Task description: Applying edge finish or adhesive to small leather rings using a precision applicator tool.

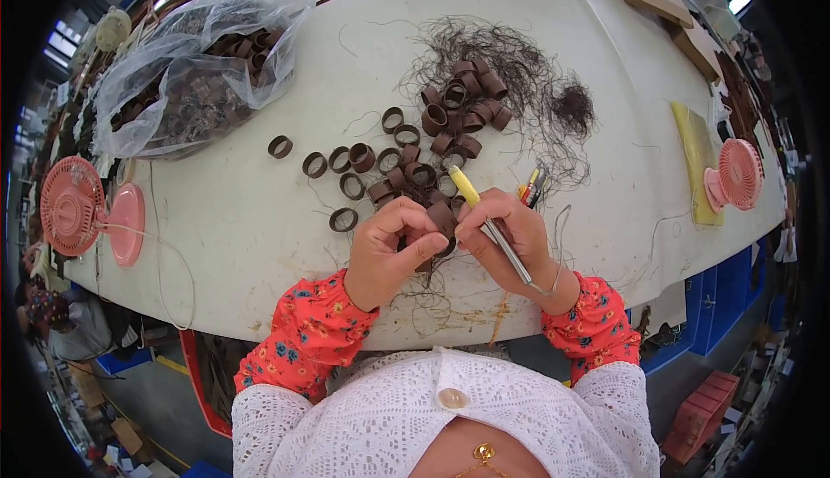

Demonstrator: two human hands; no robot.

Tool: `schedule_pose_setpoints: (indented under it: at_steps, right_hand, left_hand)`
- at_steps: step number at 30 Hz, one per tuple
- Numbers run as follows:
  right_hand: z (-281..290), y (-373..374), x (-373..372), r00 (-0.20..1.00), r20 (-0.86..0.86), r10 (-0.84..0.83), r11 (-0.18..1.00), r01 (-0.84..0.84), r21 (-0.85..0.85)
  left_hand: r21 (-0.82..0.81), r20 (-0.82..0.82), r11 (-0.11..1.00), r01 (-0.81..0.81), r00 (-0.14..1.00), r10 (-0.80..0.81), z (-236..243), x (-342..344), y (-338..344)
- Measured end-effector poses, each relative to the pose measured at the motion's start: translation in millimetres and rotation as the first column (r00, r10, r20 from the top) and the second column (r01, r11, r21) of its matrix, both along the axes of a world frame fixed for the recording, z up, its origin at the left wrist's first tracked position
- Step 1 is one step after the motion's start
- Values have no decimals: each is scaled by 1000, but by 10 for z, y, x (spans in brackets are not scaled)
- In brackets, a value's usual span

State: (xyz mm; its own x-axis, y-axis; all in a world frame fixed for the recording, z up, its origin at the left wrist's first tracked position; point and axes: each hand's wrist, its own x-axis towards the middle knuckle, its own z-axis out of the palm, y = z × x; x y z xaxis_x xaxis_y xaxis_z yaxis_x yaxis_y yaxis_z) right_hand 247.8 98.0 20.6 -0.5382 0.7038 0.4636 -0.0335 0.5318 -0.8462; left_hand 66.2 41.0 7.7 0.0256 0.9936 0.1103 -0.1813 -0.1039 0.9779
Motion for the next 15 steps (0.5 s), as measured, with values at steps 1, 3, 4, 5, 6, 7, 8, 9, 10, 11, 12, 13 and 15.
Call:
schedule_pose_setpoints:
  at_steps: [1,3,4,5,6,7,8,9,10,11,12,13,15]
  right_hand:
    - [-12,-18,-9,1000,-23,-11,996,8,-92]
    - [-16,-33,-8,999,-44,-24,983,15,-183]
    - [-6,-35,1,999,-43,-10,974,0,-229]
    - [4,-35,10,999,-42,3,962,-15,-273]
    - [19,-33,23,999,-42,2,962,-13,-273]
    - [33,-29,38,996,-81,37,931,-64,-358]
    - [48,-27,46,990,-124,67,891,-115,-438]
    - [57,-25,45,990,-124,66,891,-114,-439]
    - [67,-21,42,986,-155,54,875,-121,-468]
    - [77,-17,41,982,-185,41,858,-129,-496]
    - [88,-12,42,982,-186,42,858,-131,-496]
    - [99,-5,45,976,-213,45,830,-155,-537]
    - [111,3,45,970,-238,46,799,-179,-575]
  left_hand:
    - [-45,10,999,14,1000,-14,-7,-9,-3]
    - [-45,-13,999,21,1000,-22,-4,-18,4]
    - [-44,-36,999,28,999,-30,-4,-20,7]
    - [-45,-36,999,29,999,-30,-6,-16,6]
    - [-55,-18,998,35,999,-36,-1,-7,4]
    - [-64,0,997,41,999,-41,2,0,4]
    - [-64,1,997,42,999,-42,0,4,6]
    - [-25,-45,999,30,998,-31,-12,7,9]
    - [14,-90,1000,20,996,-19,-19,10,11]
    - [14,-90,1000,21,996,-20,-13,15,9]
    - [2,-43,1000,12,999,-12,3,19,3]
    - [-11,4,1000,2,1000,-2,12,22,-1]
    - [-10,45,999,40,998,-40,6,24,14]
